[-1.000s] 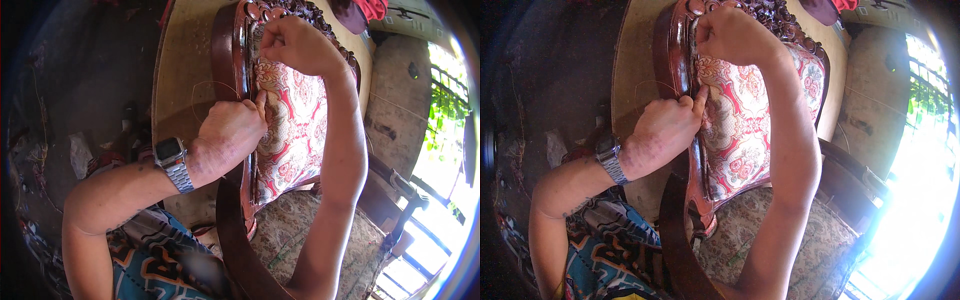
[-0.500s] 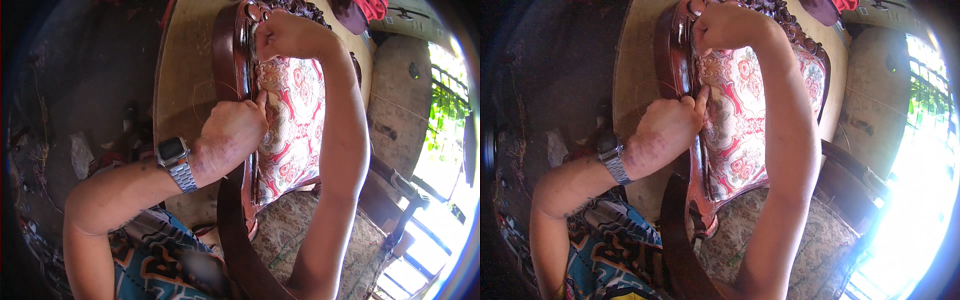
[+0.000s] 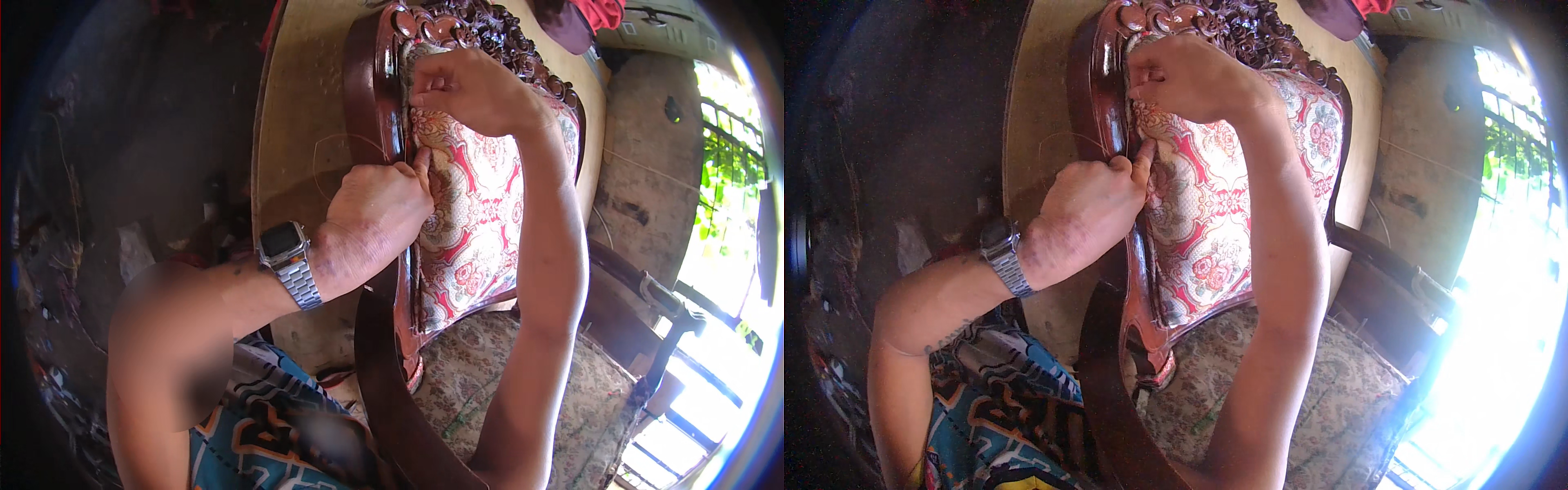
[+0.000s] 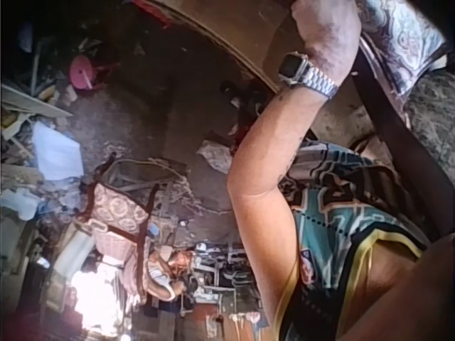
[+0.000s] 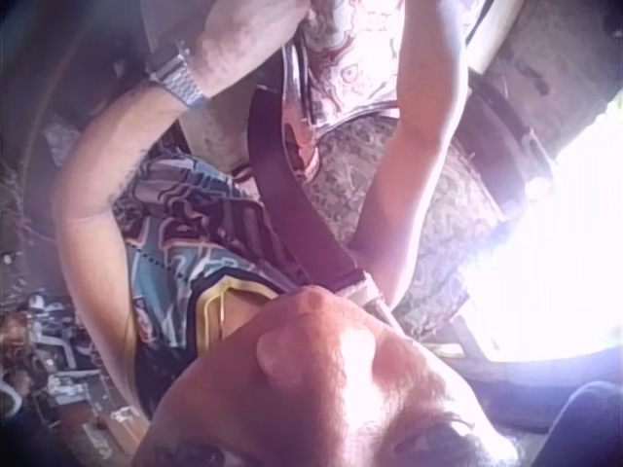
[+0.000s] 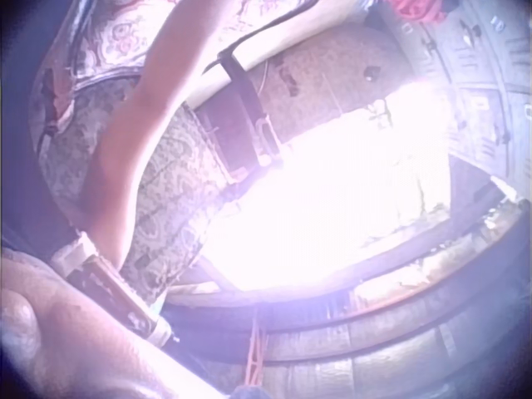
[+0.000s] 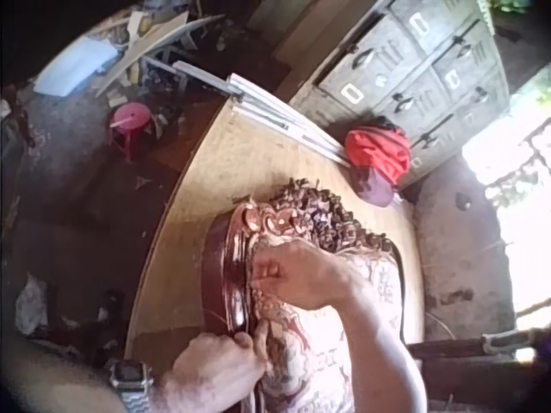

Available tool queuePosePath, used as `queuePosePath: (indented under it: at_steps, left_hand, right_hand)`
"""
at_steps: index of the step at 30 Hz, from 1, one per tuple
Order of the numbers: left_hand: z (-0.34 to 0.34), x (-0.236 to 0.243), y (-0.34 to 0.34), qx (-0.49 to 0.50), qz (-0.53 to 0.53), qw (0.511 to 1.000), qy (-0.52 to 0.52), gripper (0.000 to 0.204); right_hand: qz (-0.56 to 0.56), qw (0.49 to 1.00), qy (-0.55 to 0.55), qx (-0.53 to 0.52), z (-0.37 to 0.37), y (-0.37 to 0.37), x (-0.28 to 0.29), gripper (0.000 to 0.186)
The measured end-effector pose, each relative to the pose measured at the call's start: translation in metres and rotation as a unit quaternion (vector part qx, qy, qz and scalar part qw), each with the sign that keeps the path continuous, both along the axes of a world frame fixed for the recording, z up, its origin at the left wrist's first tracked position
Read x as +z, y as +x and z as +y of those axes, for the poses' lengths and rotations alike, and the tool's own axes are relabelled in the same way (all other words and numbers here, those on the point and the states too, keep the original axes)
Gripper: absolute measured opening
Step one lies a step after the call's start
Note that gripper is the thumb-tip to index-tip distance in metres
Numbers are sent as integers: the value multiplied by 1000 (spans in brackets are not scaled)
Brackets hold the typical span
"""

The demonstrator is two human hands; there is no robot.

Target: Sewing and securing fabric onto the backrest of an ornate wooden chair.

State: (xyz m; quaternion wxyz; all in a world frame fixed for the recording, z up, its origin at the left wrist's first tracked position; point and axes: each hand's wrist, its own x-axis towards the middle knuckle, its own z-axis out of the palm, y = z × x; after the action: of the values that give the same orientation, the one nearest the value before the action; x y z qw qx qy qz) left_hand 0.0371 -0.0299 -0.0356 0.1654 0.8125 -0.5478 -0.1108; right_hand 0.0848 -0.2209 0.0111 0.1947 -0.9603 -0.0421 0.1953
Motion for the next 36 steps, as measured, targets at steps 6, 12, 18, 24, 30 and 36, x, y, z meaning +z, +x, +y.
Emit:
queuePosePath:
  at_steps: [6, 12, 18, 24, 30, 36]
  left_hand:
    - [0, -1, -1, -2, 3, 1000, -9, 51]
    - [2, -6, 2, -3, 31, 999, -20, 50]
    - [14, 5, 8, 6, 77, 996, -41, 48]
    - [59, 38, 34, 69, 114, 967, -217, 21]
    - [95, 70, 104, 19, 492, 783, -381, 22]
    - [49, 51, 49, 53, 5, 963, -262, 28]
  right_hand:
    - [29, 999, -19, 34, -2, 3, -3, 18]
    - [-41, 933, 289, -211, 12, -17, 10, 48]
    - [-305, 788, 402, -353, -7, -85, 14, 47]
    - [-246, 938, 113, -217, 10, -108, -17, 20]
    - [-235, 908, 150, -313, 1, -117, -25, 19]
    - [-282, 842, 266, -377, -7, -120, -41, 24]
